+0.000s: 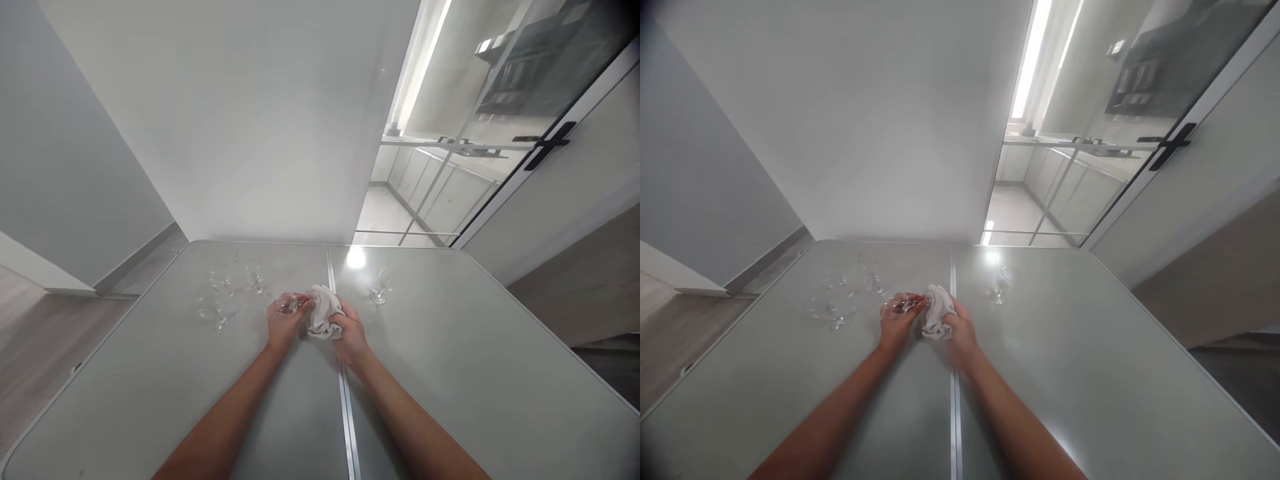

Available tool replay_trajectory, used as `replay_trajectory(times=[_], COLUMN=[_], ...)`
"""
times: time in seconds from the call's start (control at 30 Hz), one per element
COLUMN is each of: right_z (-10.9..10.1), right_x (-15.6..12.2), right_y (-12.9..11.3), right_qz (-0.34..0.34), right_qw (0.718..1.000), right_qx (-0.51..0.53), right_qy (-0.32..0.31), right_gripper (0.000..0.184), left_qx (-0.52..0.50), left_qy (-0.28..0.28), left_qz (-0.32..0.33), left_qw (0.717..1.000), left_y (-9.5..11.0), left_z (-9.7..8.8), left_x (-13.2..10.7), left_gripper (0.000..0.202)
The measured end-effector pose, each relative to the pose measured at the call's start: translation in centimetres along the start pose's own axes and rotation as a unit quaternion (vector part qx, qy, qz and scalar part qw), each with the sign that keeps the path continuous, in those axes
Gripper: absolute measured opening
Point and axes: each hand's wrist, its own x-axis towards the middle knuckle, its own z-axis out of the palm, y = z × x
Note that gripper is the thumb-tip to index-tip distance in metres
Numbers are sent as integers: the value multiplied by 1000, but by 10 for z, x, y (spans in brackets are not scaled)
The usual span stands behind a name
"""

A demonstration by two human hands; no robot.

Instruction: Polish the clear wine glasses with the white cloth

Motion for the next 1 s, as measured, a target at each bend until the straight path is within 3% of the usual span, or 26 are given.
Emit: replay_trajectory(times=[0.13, 0.5, 0.67, 0.83, 0.93, 1.0], right_z=[-1, 0, -2, -4, -5, -7], right_x=[1, 0, 2, 5, 5, 6], right_y=[1, 0, 0, 2, 1, 0], right_qz=[22, -9, -11, -27, -33, -23], right_qw=[999, 999, 1000, 998, 998, 998], right_qx=[-25, -26, -19, -55, -47, -55], right_qy=[6, 32, -9, 23, 11, 12], right_gripper=[53, 51, 54, 52, 54, 46], left_qx=[0, -16, -20, -22, -16, -9], left_qy=[-6, -6, -37, -21, -31, -21], left_qz=[-3, 4, -7, 6, 5, 9], left_qw=[1000, 1000, 999, 1000, 999, 1000], left_y=[0, -4, -6, -7, -8, -8], left_z=[1, -1, 0, 0, 0, -1], left_x=[-2, 1, -1, 1, 2, 3], left_gripper=[28, 27, 29, 30, 30, 31])
